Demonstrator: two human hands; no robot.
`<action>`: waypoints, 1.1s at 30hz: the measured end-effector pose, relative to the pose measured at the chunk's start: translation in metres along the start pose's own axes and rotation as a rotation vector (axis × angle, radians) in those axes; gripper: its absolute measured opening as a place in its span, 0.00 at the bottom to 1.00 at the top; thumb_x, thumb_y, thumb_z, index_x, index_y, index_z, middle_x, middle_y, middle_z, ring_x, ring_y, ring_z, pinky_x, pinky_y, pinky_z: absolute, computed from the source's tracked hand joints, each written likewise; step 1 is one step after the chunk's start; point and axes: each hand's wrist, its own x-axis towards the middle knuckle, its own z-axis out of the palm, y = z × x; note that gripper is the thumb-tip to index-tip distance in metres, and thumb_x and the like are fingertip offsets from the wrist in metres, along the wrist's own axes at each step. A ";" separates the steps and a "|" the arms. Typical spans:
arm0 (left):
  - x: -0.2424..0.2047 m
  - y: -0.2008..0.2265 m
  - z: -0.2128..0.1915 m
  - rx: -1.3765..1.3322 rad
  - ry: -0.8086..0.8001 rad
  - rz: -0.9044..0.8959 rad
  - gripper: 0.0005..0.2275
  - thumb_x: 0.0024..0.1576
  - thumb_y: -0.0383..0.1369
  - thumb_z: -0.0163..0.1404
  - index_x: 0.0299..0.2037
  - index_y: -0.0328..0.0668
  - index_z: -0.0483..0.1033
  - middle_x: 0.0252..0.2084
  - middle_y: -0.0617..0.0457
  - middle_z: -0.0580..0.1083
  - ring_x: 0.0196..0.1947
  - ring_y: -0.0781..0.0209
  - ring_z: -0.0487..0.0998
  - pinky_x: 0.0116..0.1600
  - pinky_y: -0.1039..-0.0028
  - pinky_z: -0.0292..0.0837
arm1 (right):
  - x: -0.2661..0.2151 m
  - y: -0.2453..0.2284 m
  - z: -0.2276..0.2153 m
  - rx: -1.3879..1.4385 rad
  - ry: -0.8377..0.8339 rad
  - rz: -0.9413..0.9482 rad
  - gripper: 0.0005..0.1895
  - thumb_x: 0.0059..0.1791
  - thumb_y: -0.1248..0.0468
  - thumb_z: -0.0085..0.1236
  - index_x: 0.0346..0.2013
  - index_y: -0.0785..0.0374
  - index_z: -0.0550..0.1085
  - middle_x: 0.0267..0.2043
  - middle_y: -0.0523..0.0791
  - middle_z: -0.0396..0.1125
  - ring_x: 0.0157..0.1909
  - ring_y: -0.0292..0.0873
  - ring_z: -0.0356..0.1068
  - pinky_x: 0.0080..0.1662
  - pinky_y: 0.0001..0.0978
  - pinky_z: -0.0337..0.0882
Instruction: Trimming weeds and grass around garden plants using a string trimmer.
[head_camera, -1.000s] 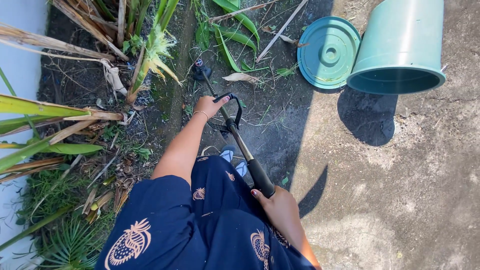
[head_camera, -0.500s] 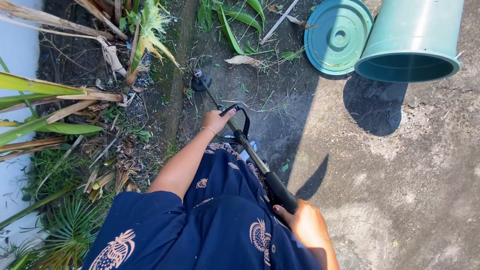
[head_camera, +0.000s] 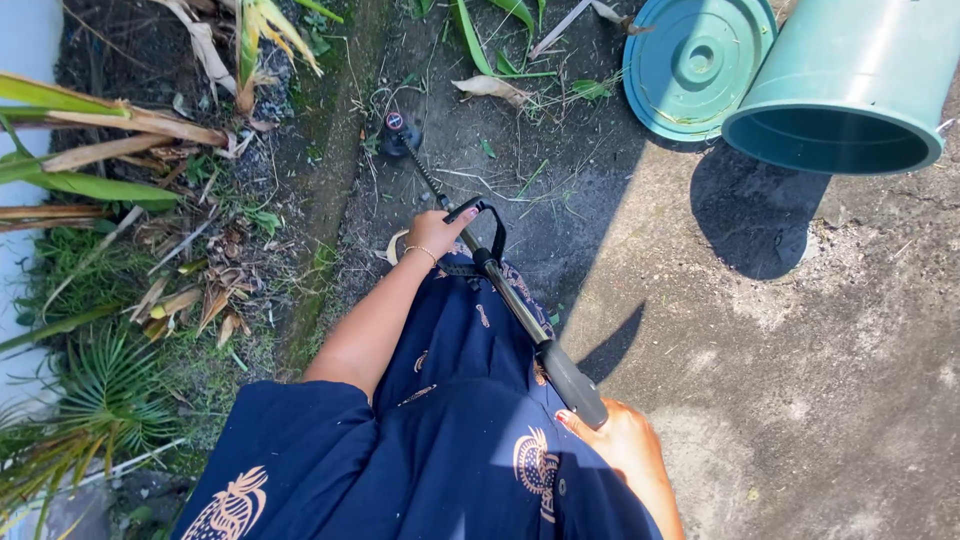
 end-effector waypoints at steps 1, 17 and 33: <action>0.002 0.000 0.003 0.011 0.046 0.029 0.35 0.47 0.71 0.46 0.27 0.42 0.83 0.26 0.45 0.80 0.33 0.45 0.84 0.42 0.59 0.77 | 0.002 0.003 -0.001 -0.024 0.003 0.033 0.32 0.37 0.34 0.63 0.39 0.55 0.81 0.37 0.52 0.77 0.46 0.55 0.78 0.47 0.46 0.76; -0.036 -0.088 0.032 0.052 0.148 0.147 0.36 0.48 0.72 0.46 0.27 0.40 0.83 0.26 0.41 0.79 0.34 0.40 0.82 0.44 0.56 0.75 | -0.040 0.014 0.065 -0.116 0.067 -0.019 0.31 0.40 0.35 0.62 0.37 0.59 0.81 0.35 0.56 0.76 0.44 0.59 0.77 0.45 0.49 0.75; -0.184 -0.211 0.101 0.025 0.126 0.148 0.34 0.48 0.70 0.47 0.27 0.42 0.83 0.28 0.41 0.79 0.34 0.41 0.82 0.43 0.56 0.76 | -0.158 0.091 0.209 -0.054 0.086 0.025 0.26 0.42 0.43 0.64 0.35 0.64 0.80 0.32 0.56 0.76 0.41 0.57 0.79 0.43 0.46 0.76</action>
